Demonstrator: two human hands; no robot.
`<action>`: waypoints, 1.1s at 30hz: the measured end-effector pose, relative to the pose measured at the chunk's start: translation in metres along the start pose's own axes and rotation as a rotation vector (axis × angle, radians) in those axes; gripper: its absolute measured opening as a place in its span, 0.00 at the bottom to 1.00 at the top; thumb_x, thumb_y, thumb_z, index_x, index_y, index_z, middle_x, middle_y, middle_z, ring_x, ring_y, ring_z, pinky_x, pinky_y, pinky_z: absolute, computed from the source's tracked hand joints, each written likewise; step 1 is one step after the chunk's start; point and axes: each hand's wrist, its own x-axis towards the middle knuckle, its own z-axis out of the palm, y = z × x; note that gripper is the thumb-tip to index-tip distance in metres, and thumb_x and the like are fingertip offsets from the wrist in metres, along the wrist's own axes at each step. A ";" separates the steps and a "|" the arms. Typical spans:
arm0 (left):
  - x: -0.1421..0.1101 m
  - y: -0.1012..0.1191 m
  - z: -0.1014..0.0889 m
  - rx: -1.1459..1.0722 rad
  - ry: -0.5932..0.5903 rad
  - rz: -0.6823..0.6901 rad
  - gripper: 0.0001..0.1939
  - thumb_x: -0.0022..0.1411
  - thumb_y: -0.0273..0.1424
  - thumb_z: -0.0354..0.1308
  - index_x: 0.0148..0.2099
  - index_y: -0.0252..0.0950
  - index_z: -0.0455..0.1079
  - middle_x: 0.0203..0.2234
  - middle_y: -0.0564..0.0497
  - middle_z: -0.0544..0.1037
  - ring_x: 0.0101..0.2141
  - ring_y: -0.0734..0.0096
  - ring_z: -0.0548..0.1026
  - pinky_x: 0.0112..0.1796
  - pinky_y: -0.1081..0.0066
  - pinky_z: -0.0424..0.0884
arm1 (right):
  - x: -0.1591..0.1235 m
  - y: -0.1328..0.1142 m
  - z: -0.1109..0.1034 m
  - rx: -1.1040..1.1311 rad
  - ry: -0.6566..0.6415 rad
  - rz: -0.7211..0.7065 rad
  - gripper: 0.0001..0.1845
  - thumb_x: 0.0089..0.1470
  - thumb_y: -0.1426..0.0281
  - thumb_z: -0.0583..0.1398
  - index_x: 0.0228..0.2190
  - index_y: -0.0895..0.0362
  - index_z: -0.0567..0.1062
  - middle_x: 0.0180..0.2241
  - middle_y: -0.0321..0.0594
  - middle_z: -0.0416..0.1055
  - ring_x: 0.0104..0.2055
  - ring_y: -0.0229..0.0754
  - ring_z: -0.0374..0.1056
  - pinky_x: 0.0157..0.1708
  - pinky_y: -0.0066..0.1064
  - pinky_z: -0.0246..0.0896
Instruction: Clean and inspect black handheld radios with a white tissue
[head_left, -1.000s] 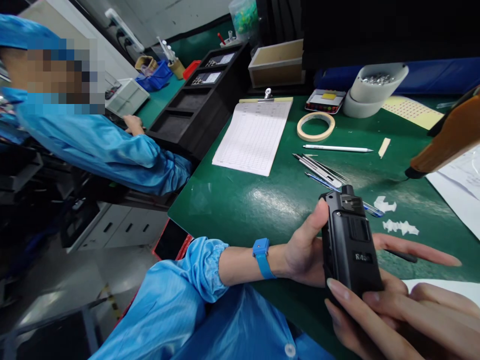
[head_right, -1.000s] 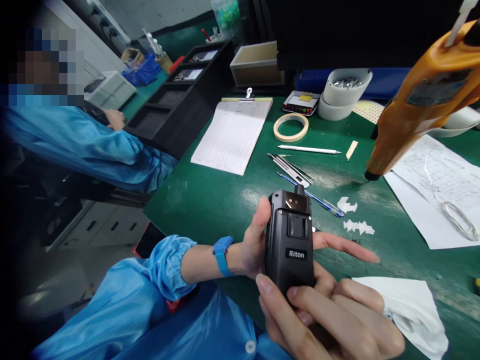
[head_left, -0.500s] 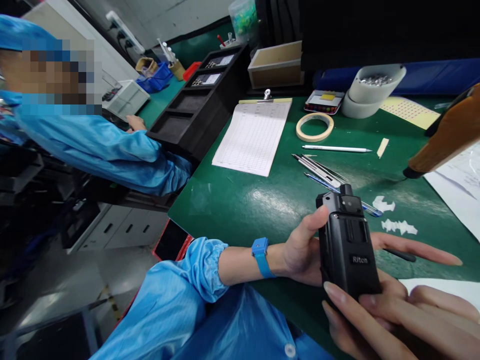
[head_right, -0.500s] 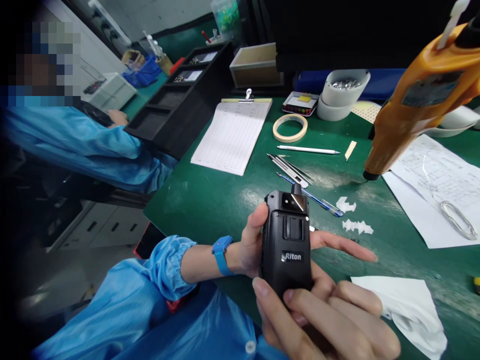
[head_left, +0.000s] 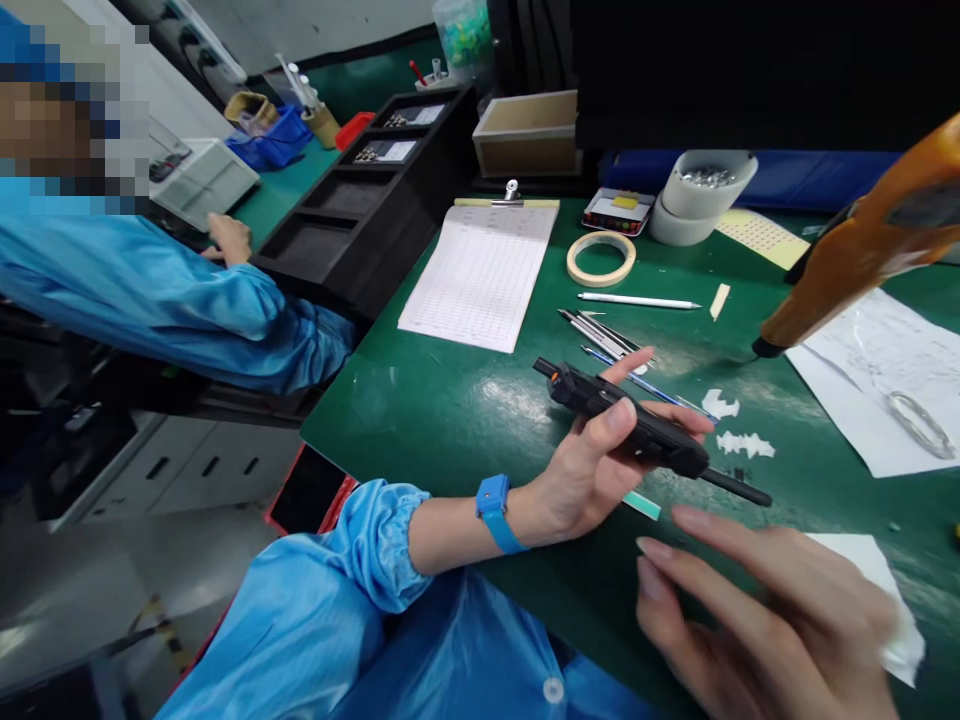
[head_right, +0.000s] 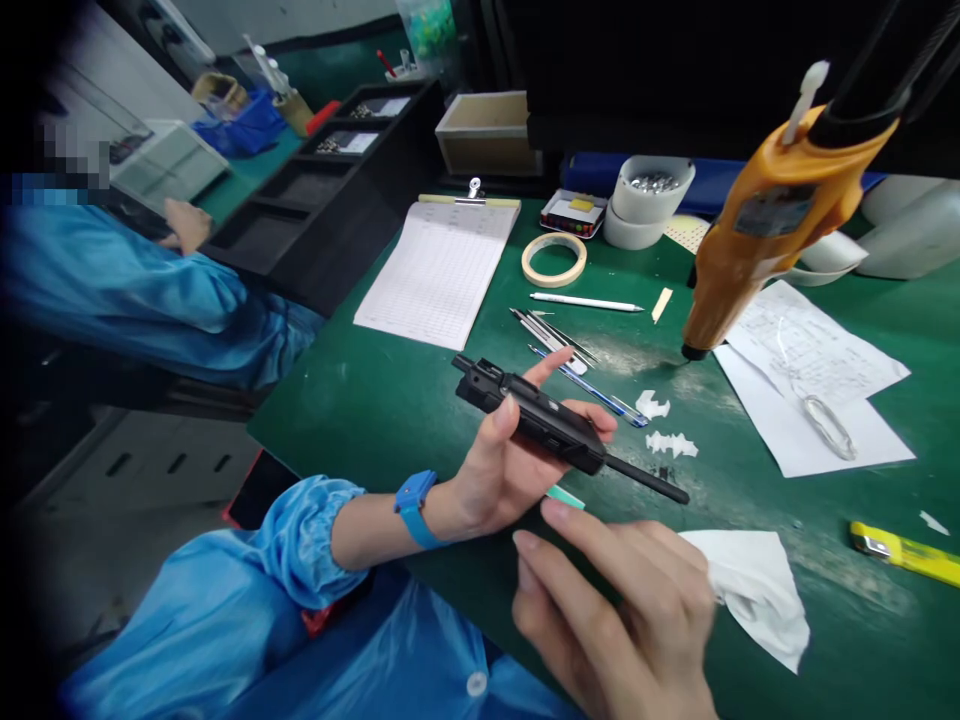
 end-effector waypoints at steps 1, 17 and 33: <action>-0.002 0.000 0.001 0.023 0.017 0.025 0.60 0.55 0.60 0.83 0.80 0.47 0.64 0.43 0.48 0.88 0.48 0.53 0.85 0.57 0.55 0.78 | 0.004 -0.002 0.002 -0.035 -0.008 -0.049 0.05 0.75 0.68 0.68 0.50 0.48 0.82 0.48 0.42 0.86 0.39 0.43 0.78 0.41 0.38 0.72; -0.012 -0.011 -0.019 0.619 0.070 0.610 0.36 0.67 0.51 0.80 0.68 0.48 0.70 0.57 0.47 0.83 0.50 0.63 0.83 0.54 0.63 0.82 | 0.014 -0.018 0.017 -0.055 0.076 0.075 0.05 0.73 0.76 0.64 0.46 0.55 0.78 0.56 0.56 0.86 0.51 0.48 0.84 0.51 0.41 0.74; -0.011 -0.011 -0.009 0.475 0.151 0.475 0.33 0.64 0.47 0.82 0.63 0.46 0.72 0.53 0.48 0.87 0.53 0.62 0.83 0.54 0.64 0.81 | 0.017 -0.011 0.016 0.158 0.106 0.176 0.09 0.69 0.78 0.65 0.47 0.53 0.80 0.52 0.46 0.87 0.52 0.47 0.84 0.54 0.41 0.80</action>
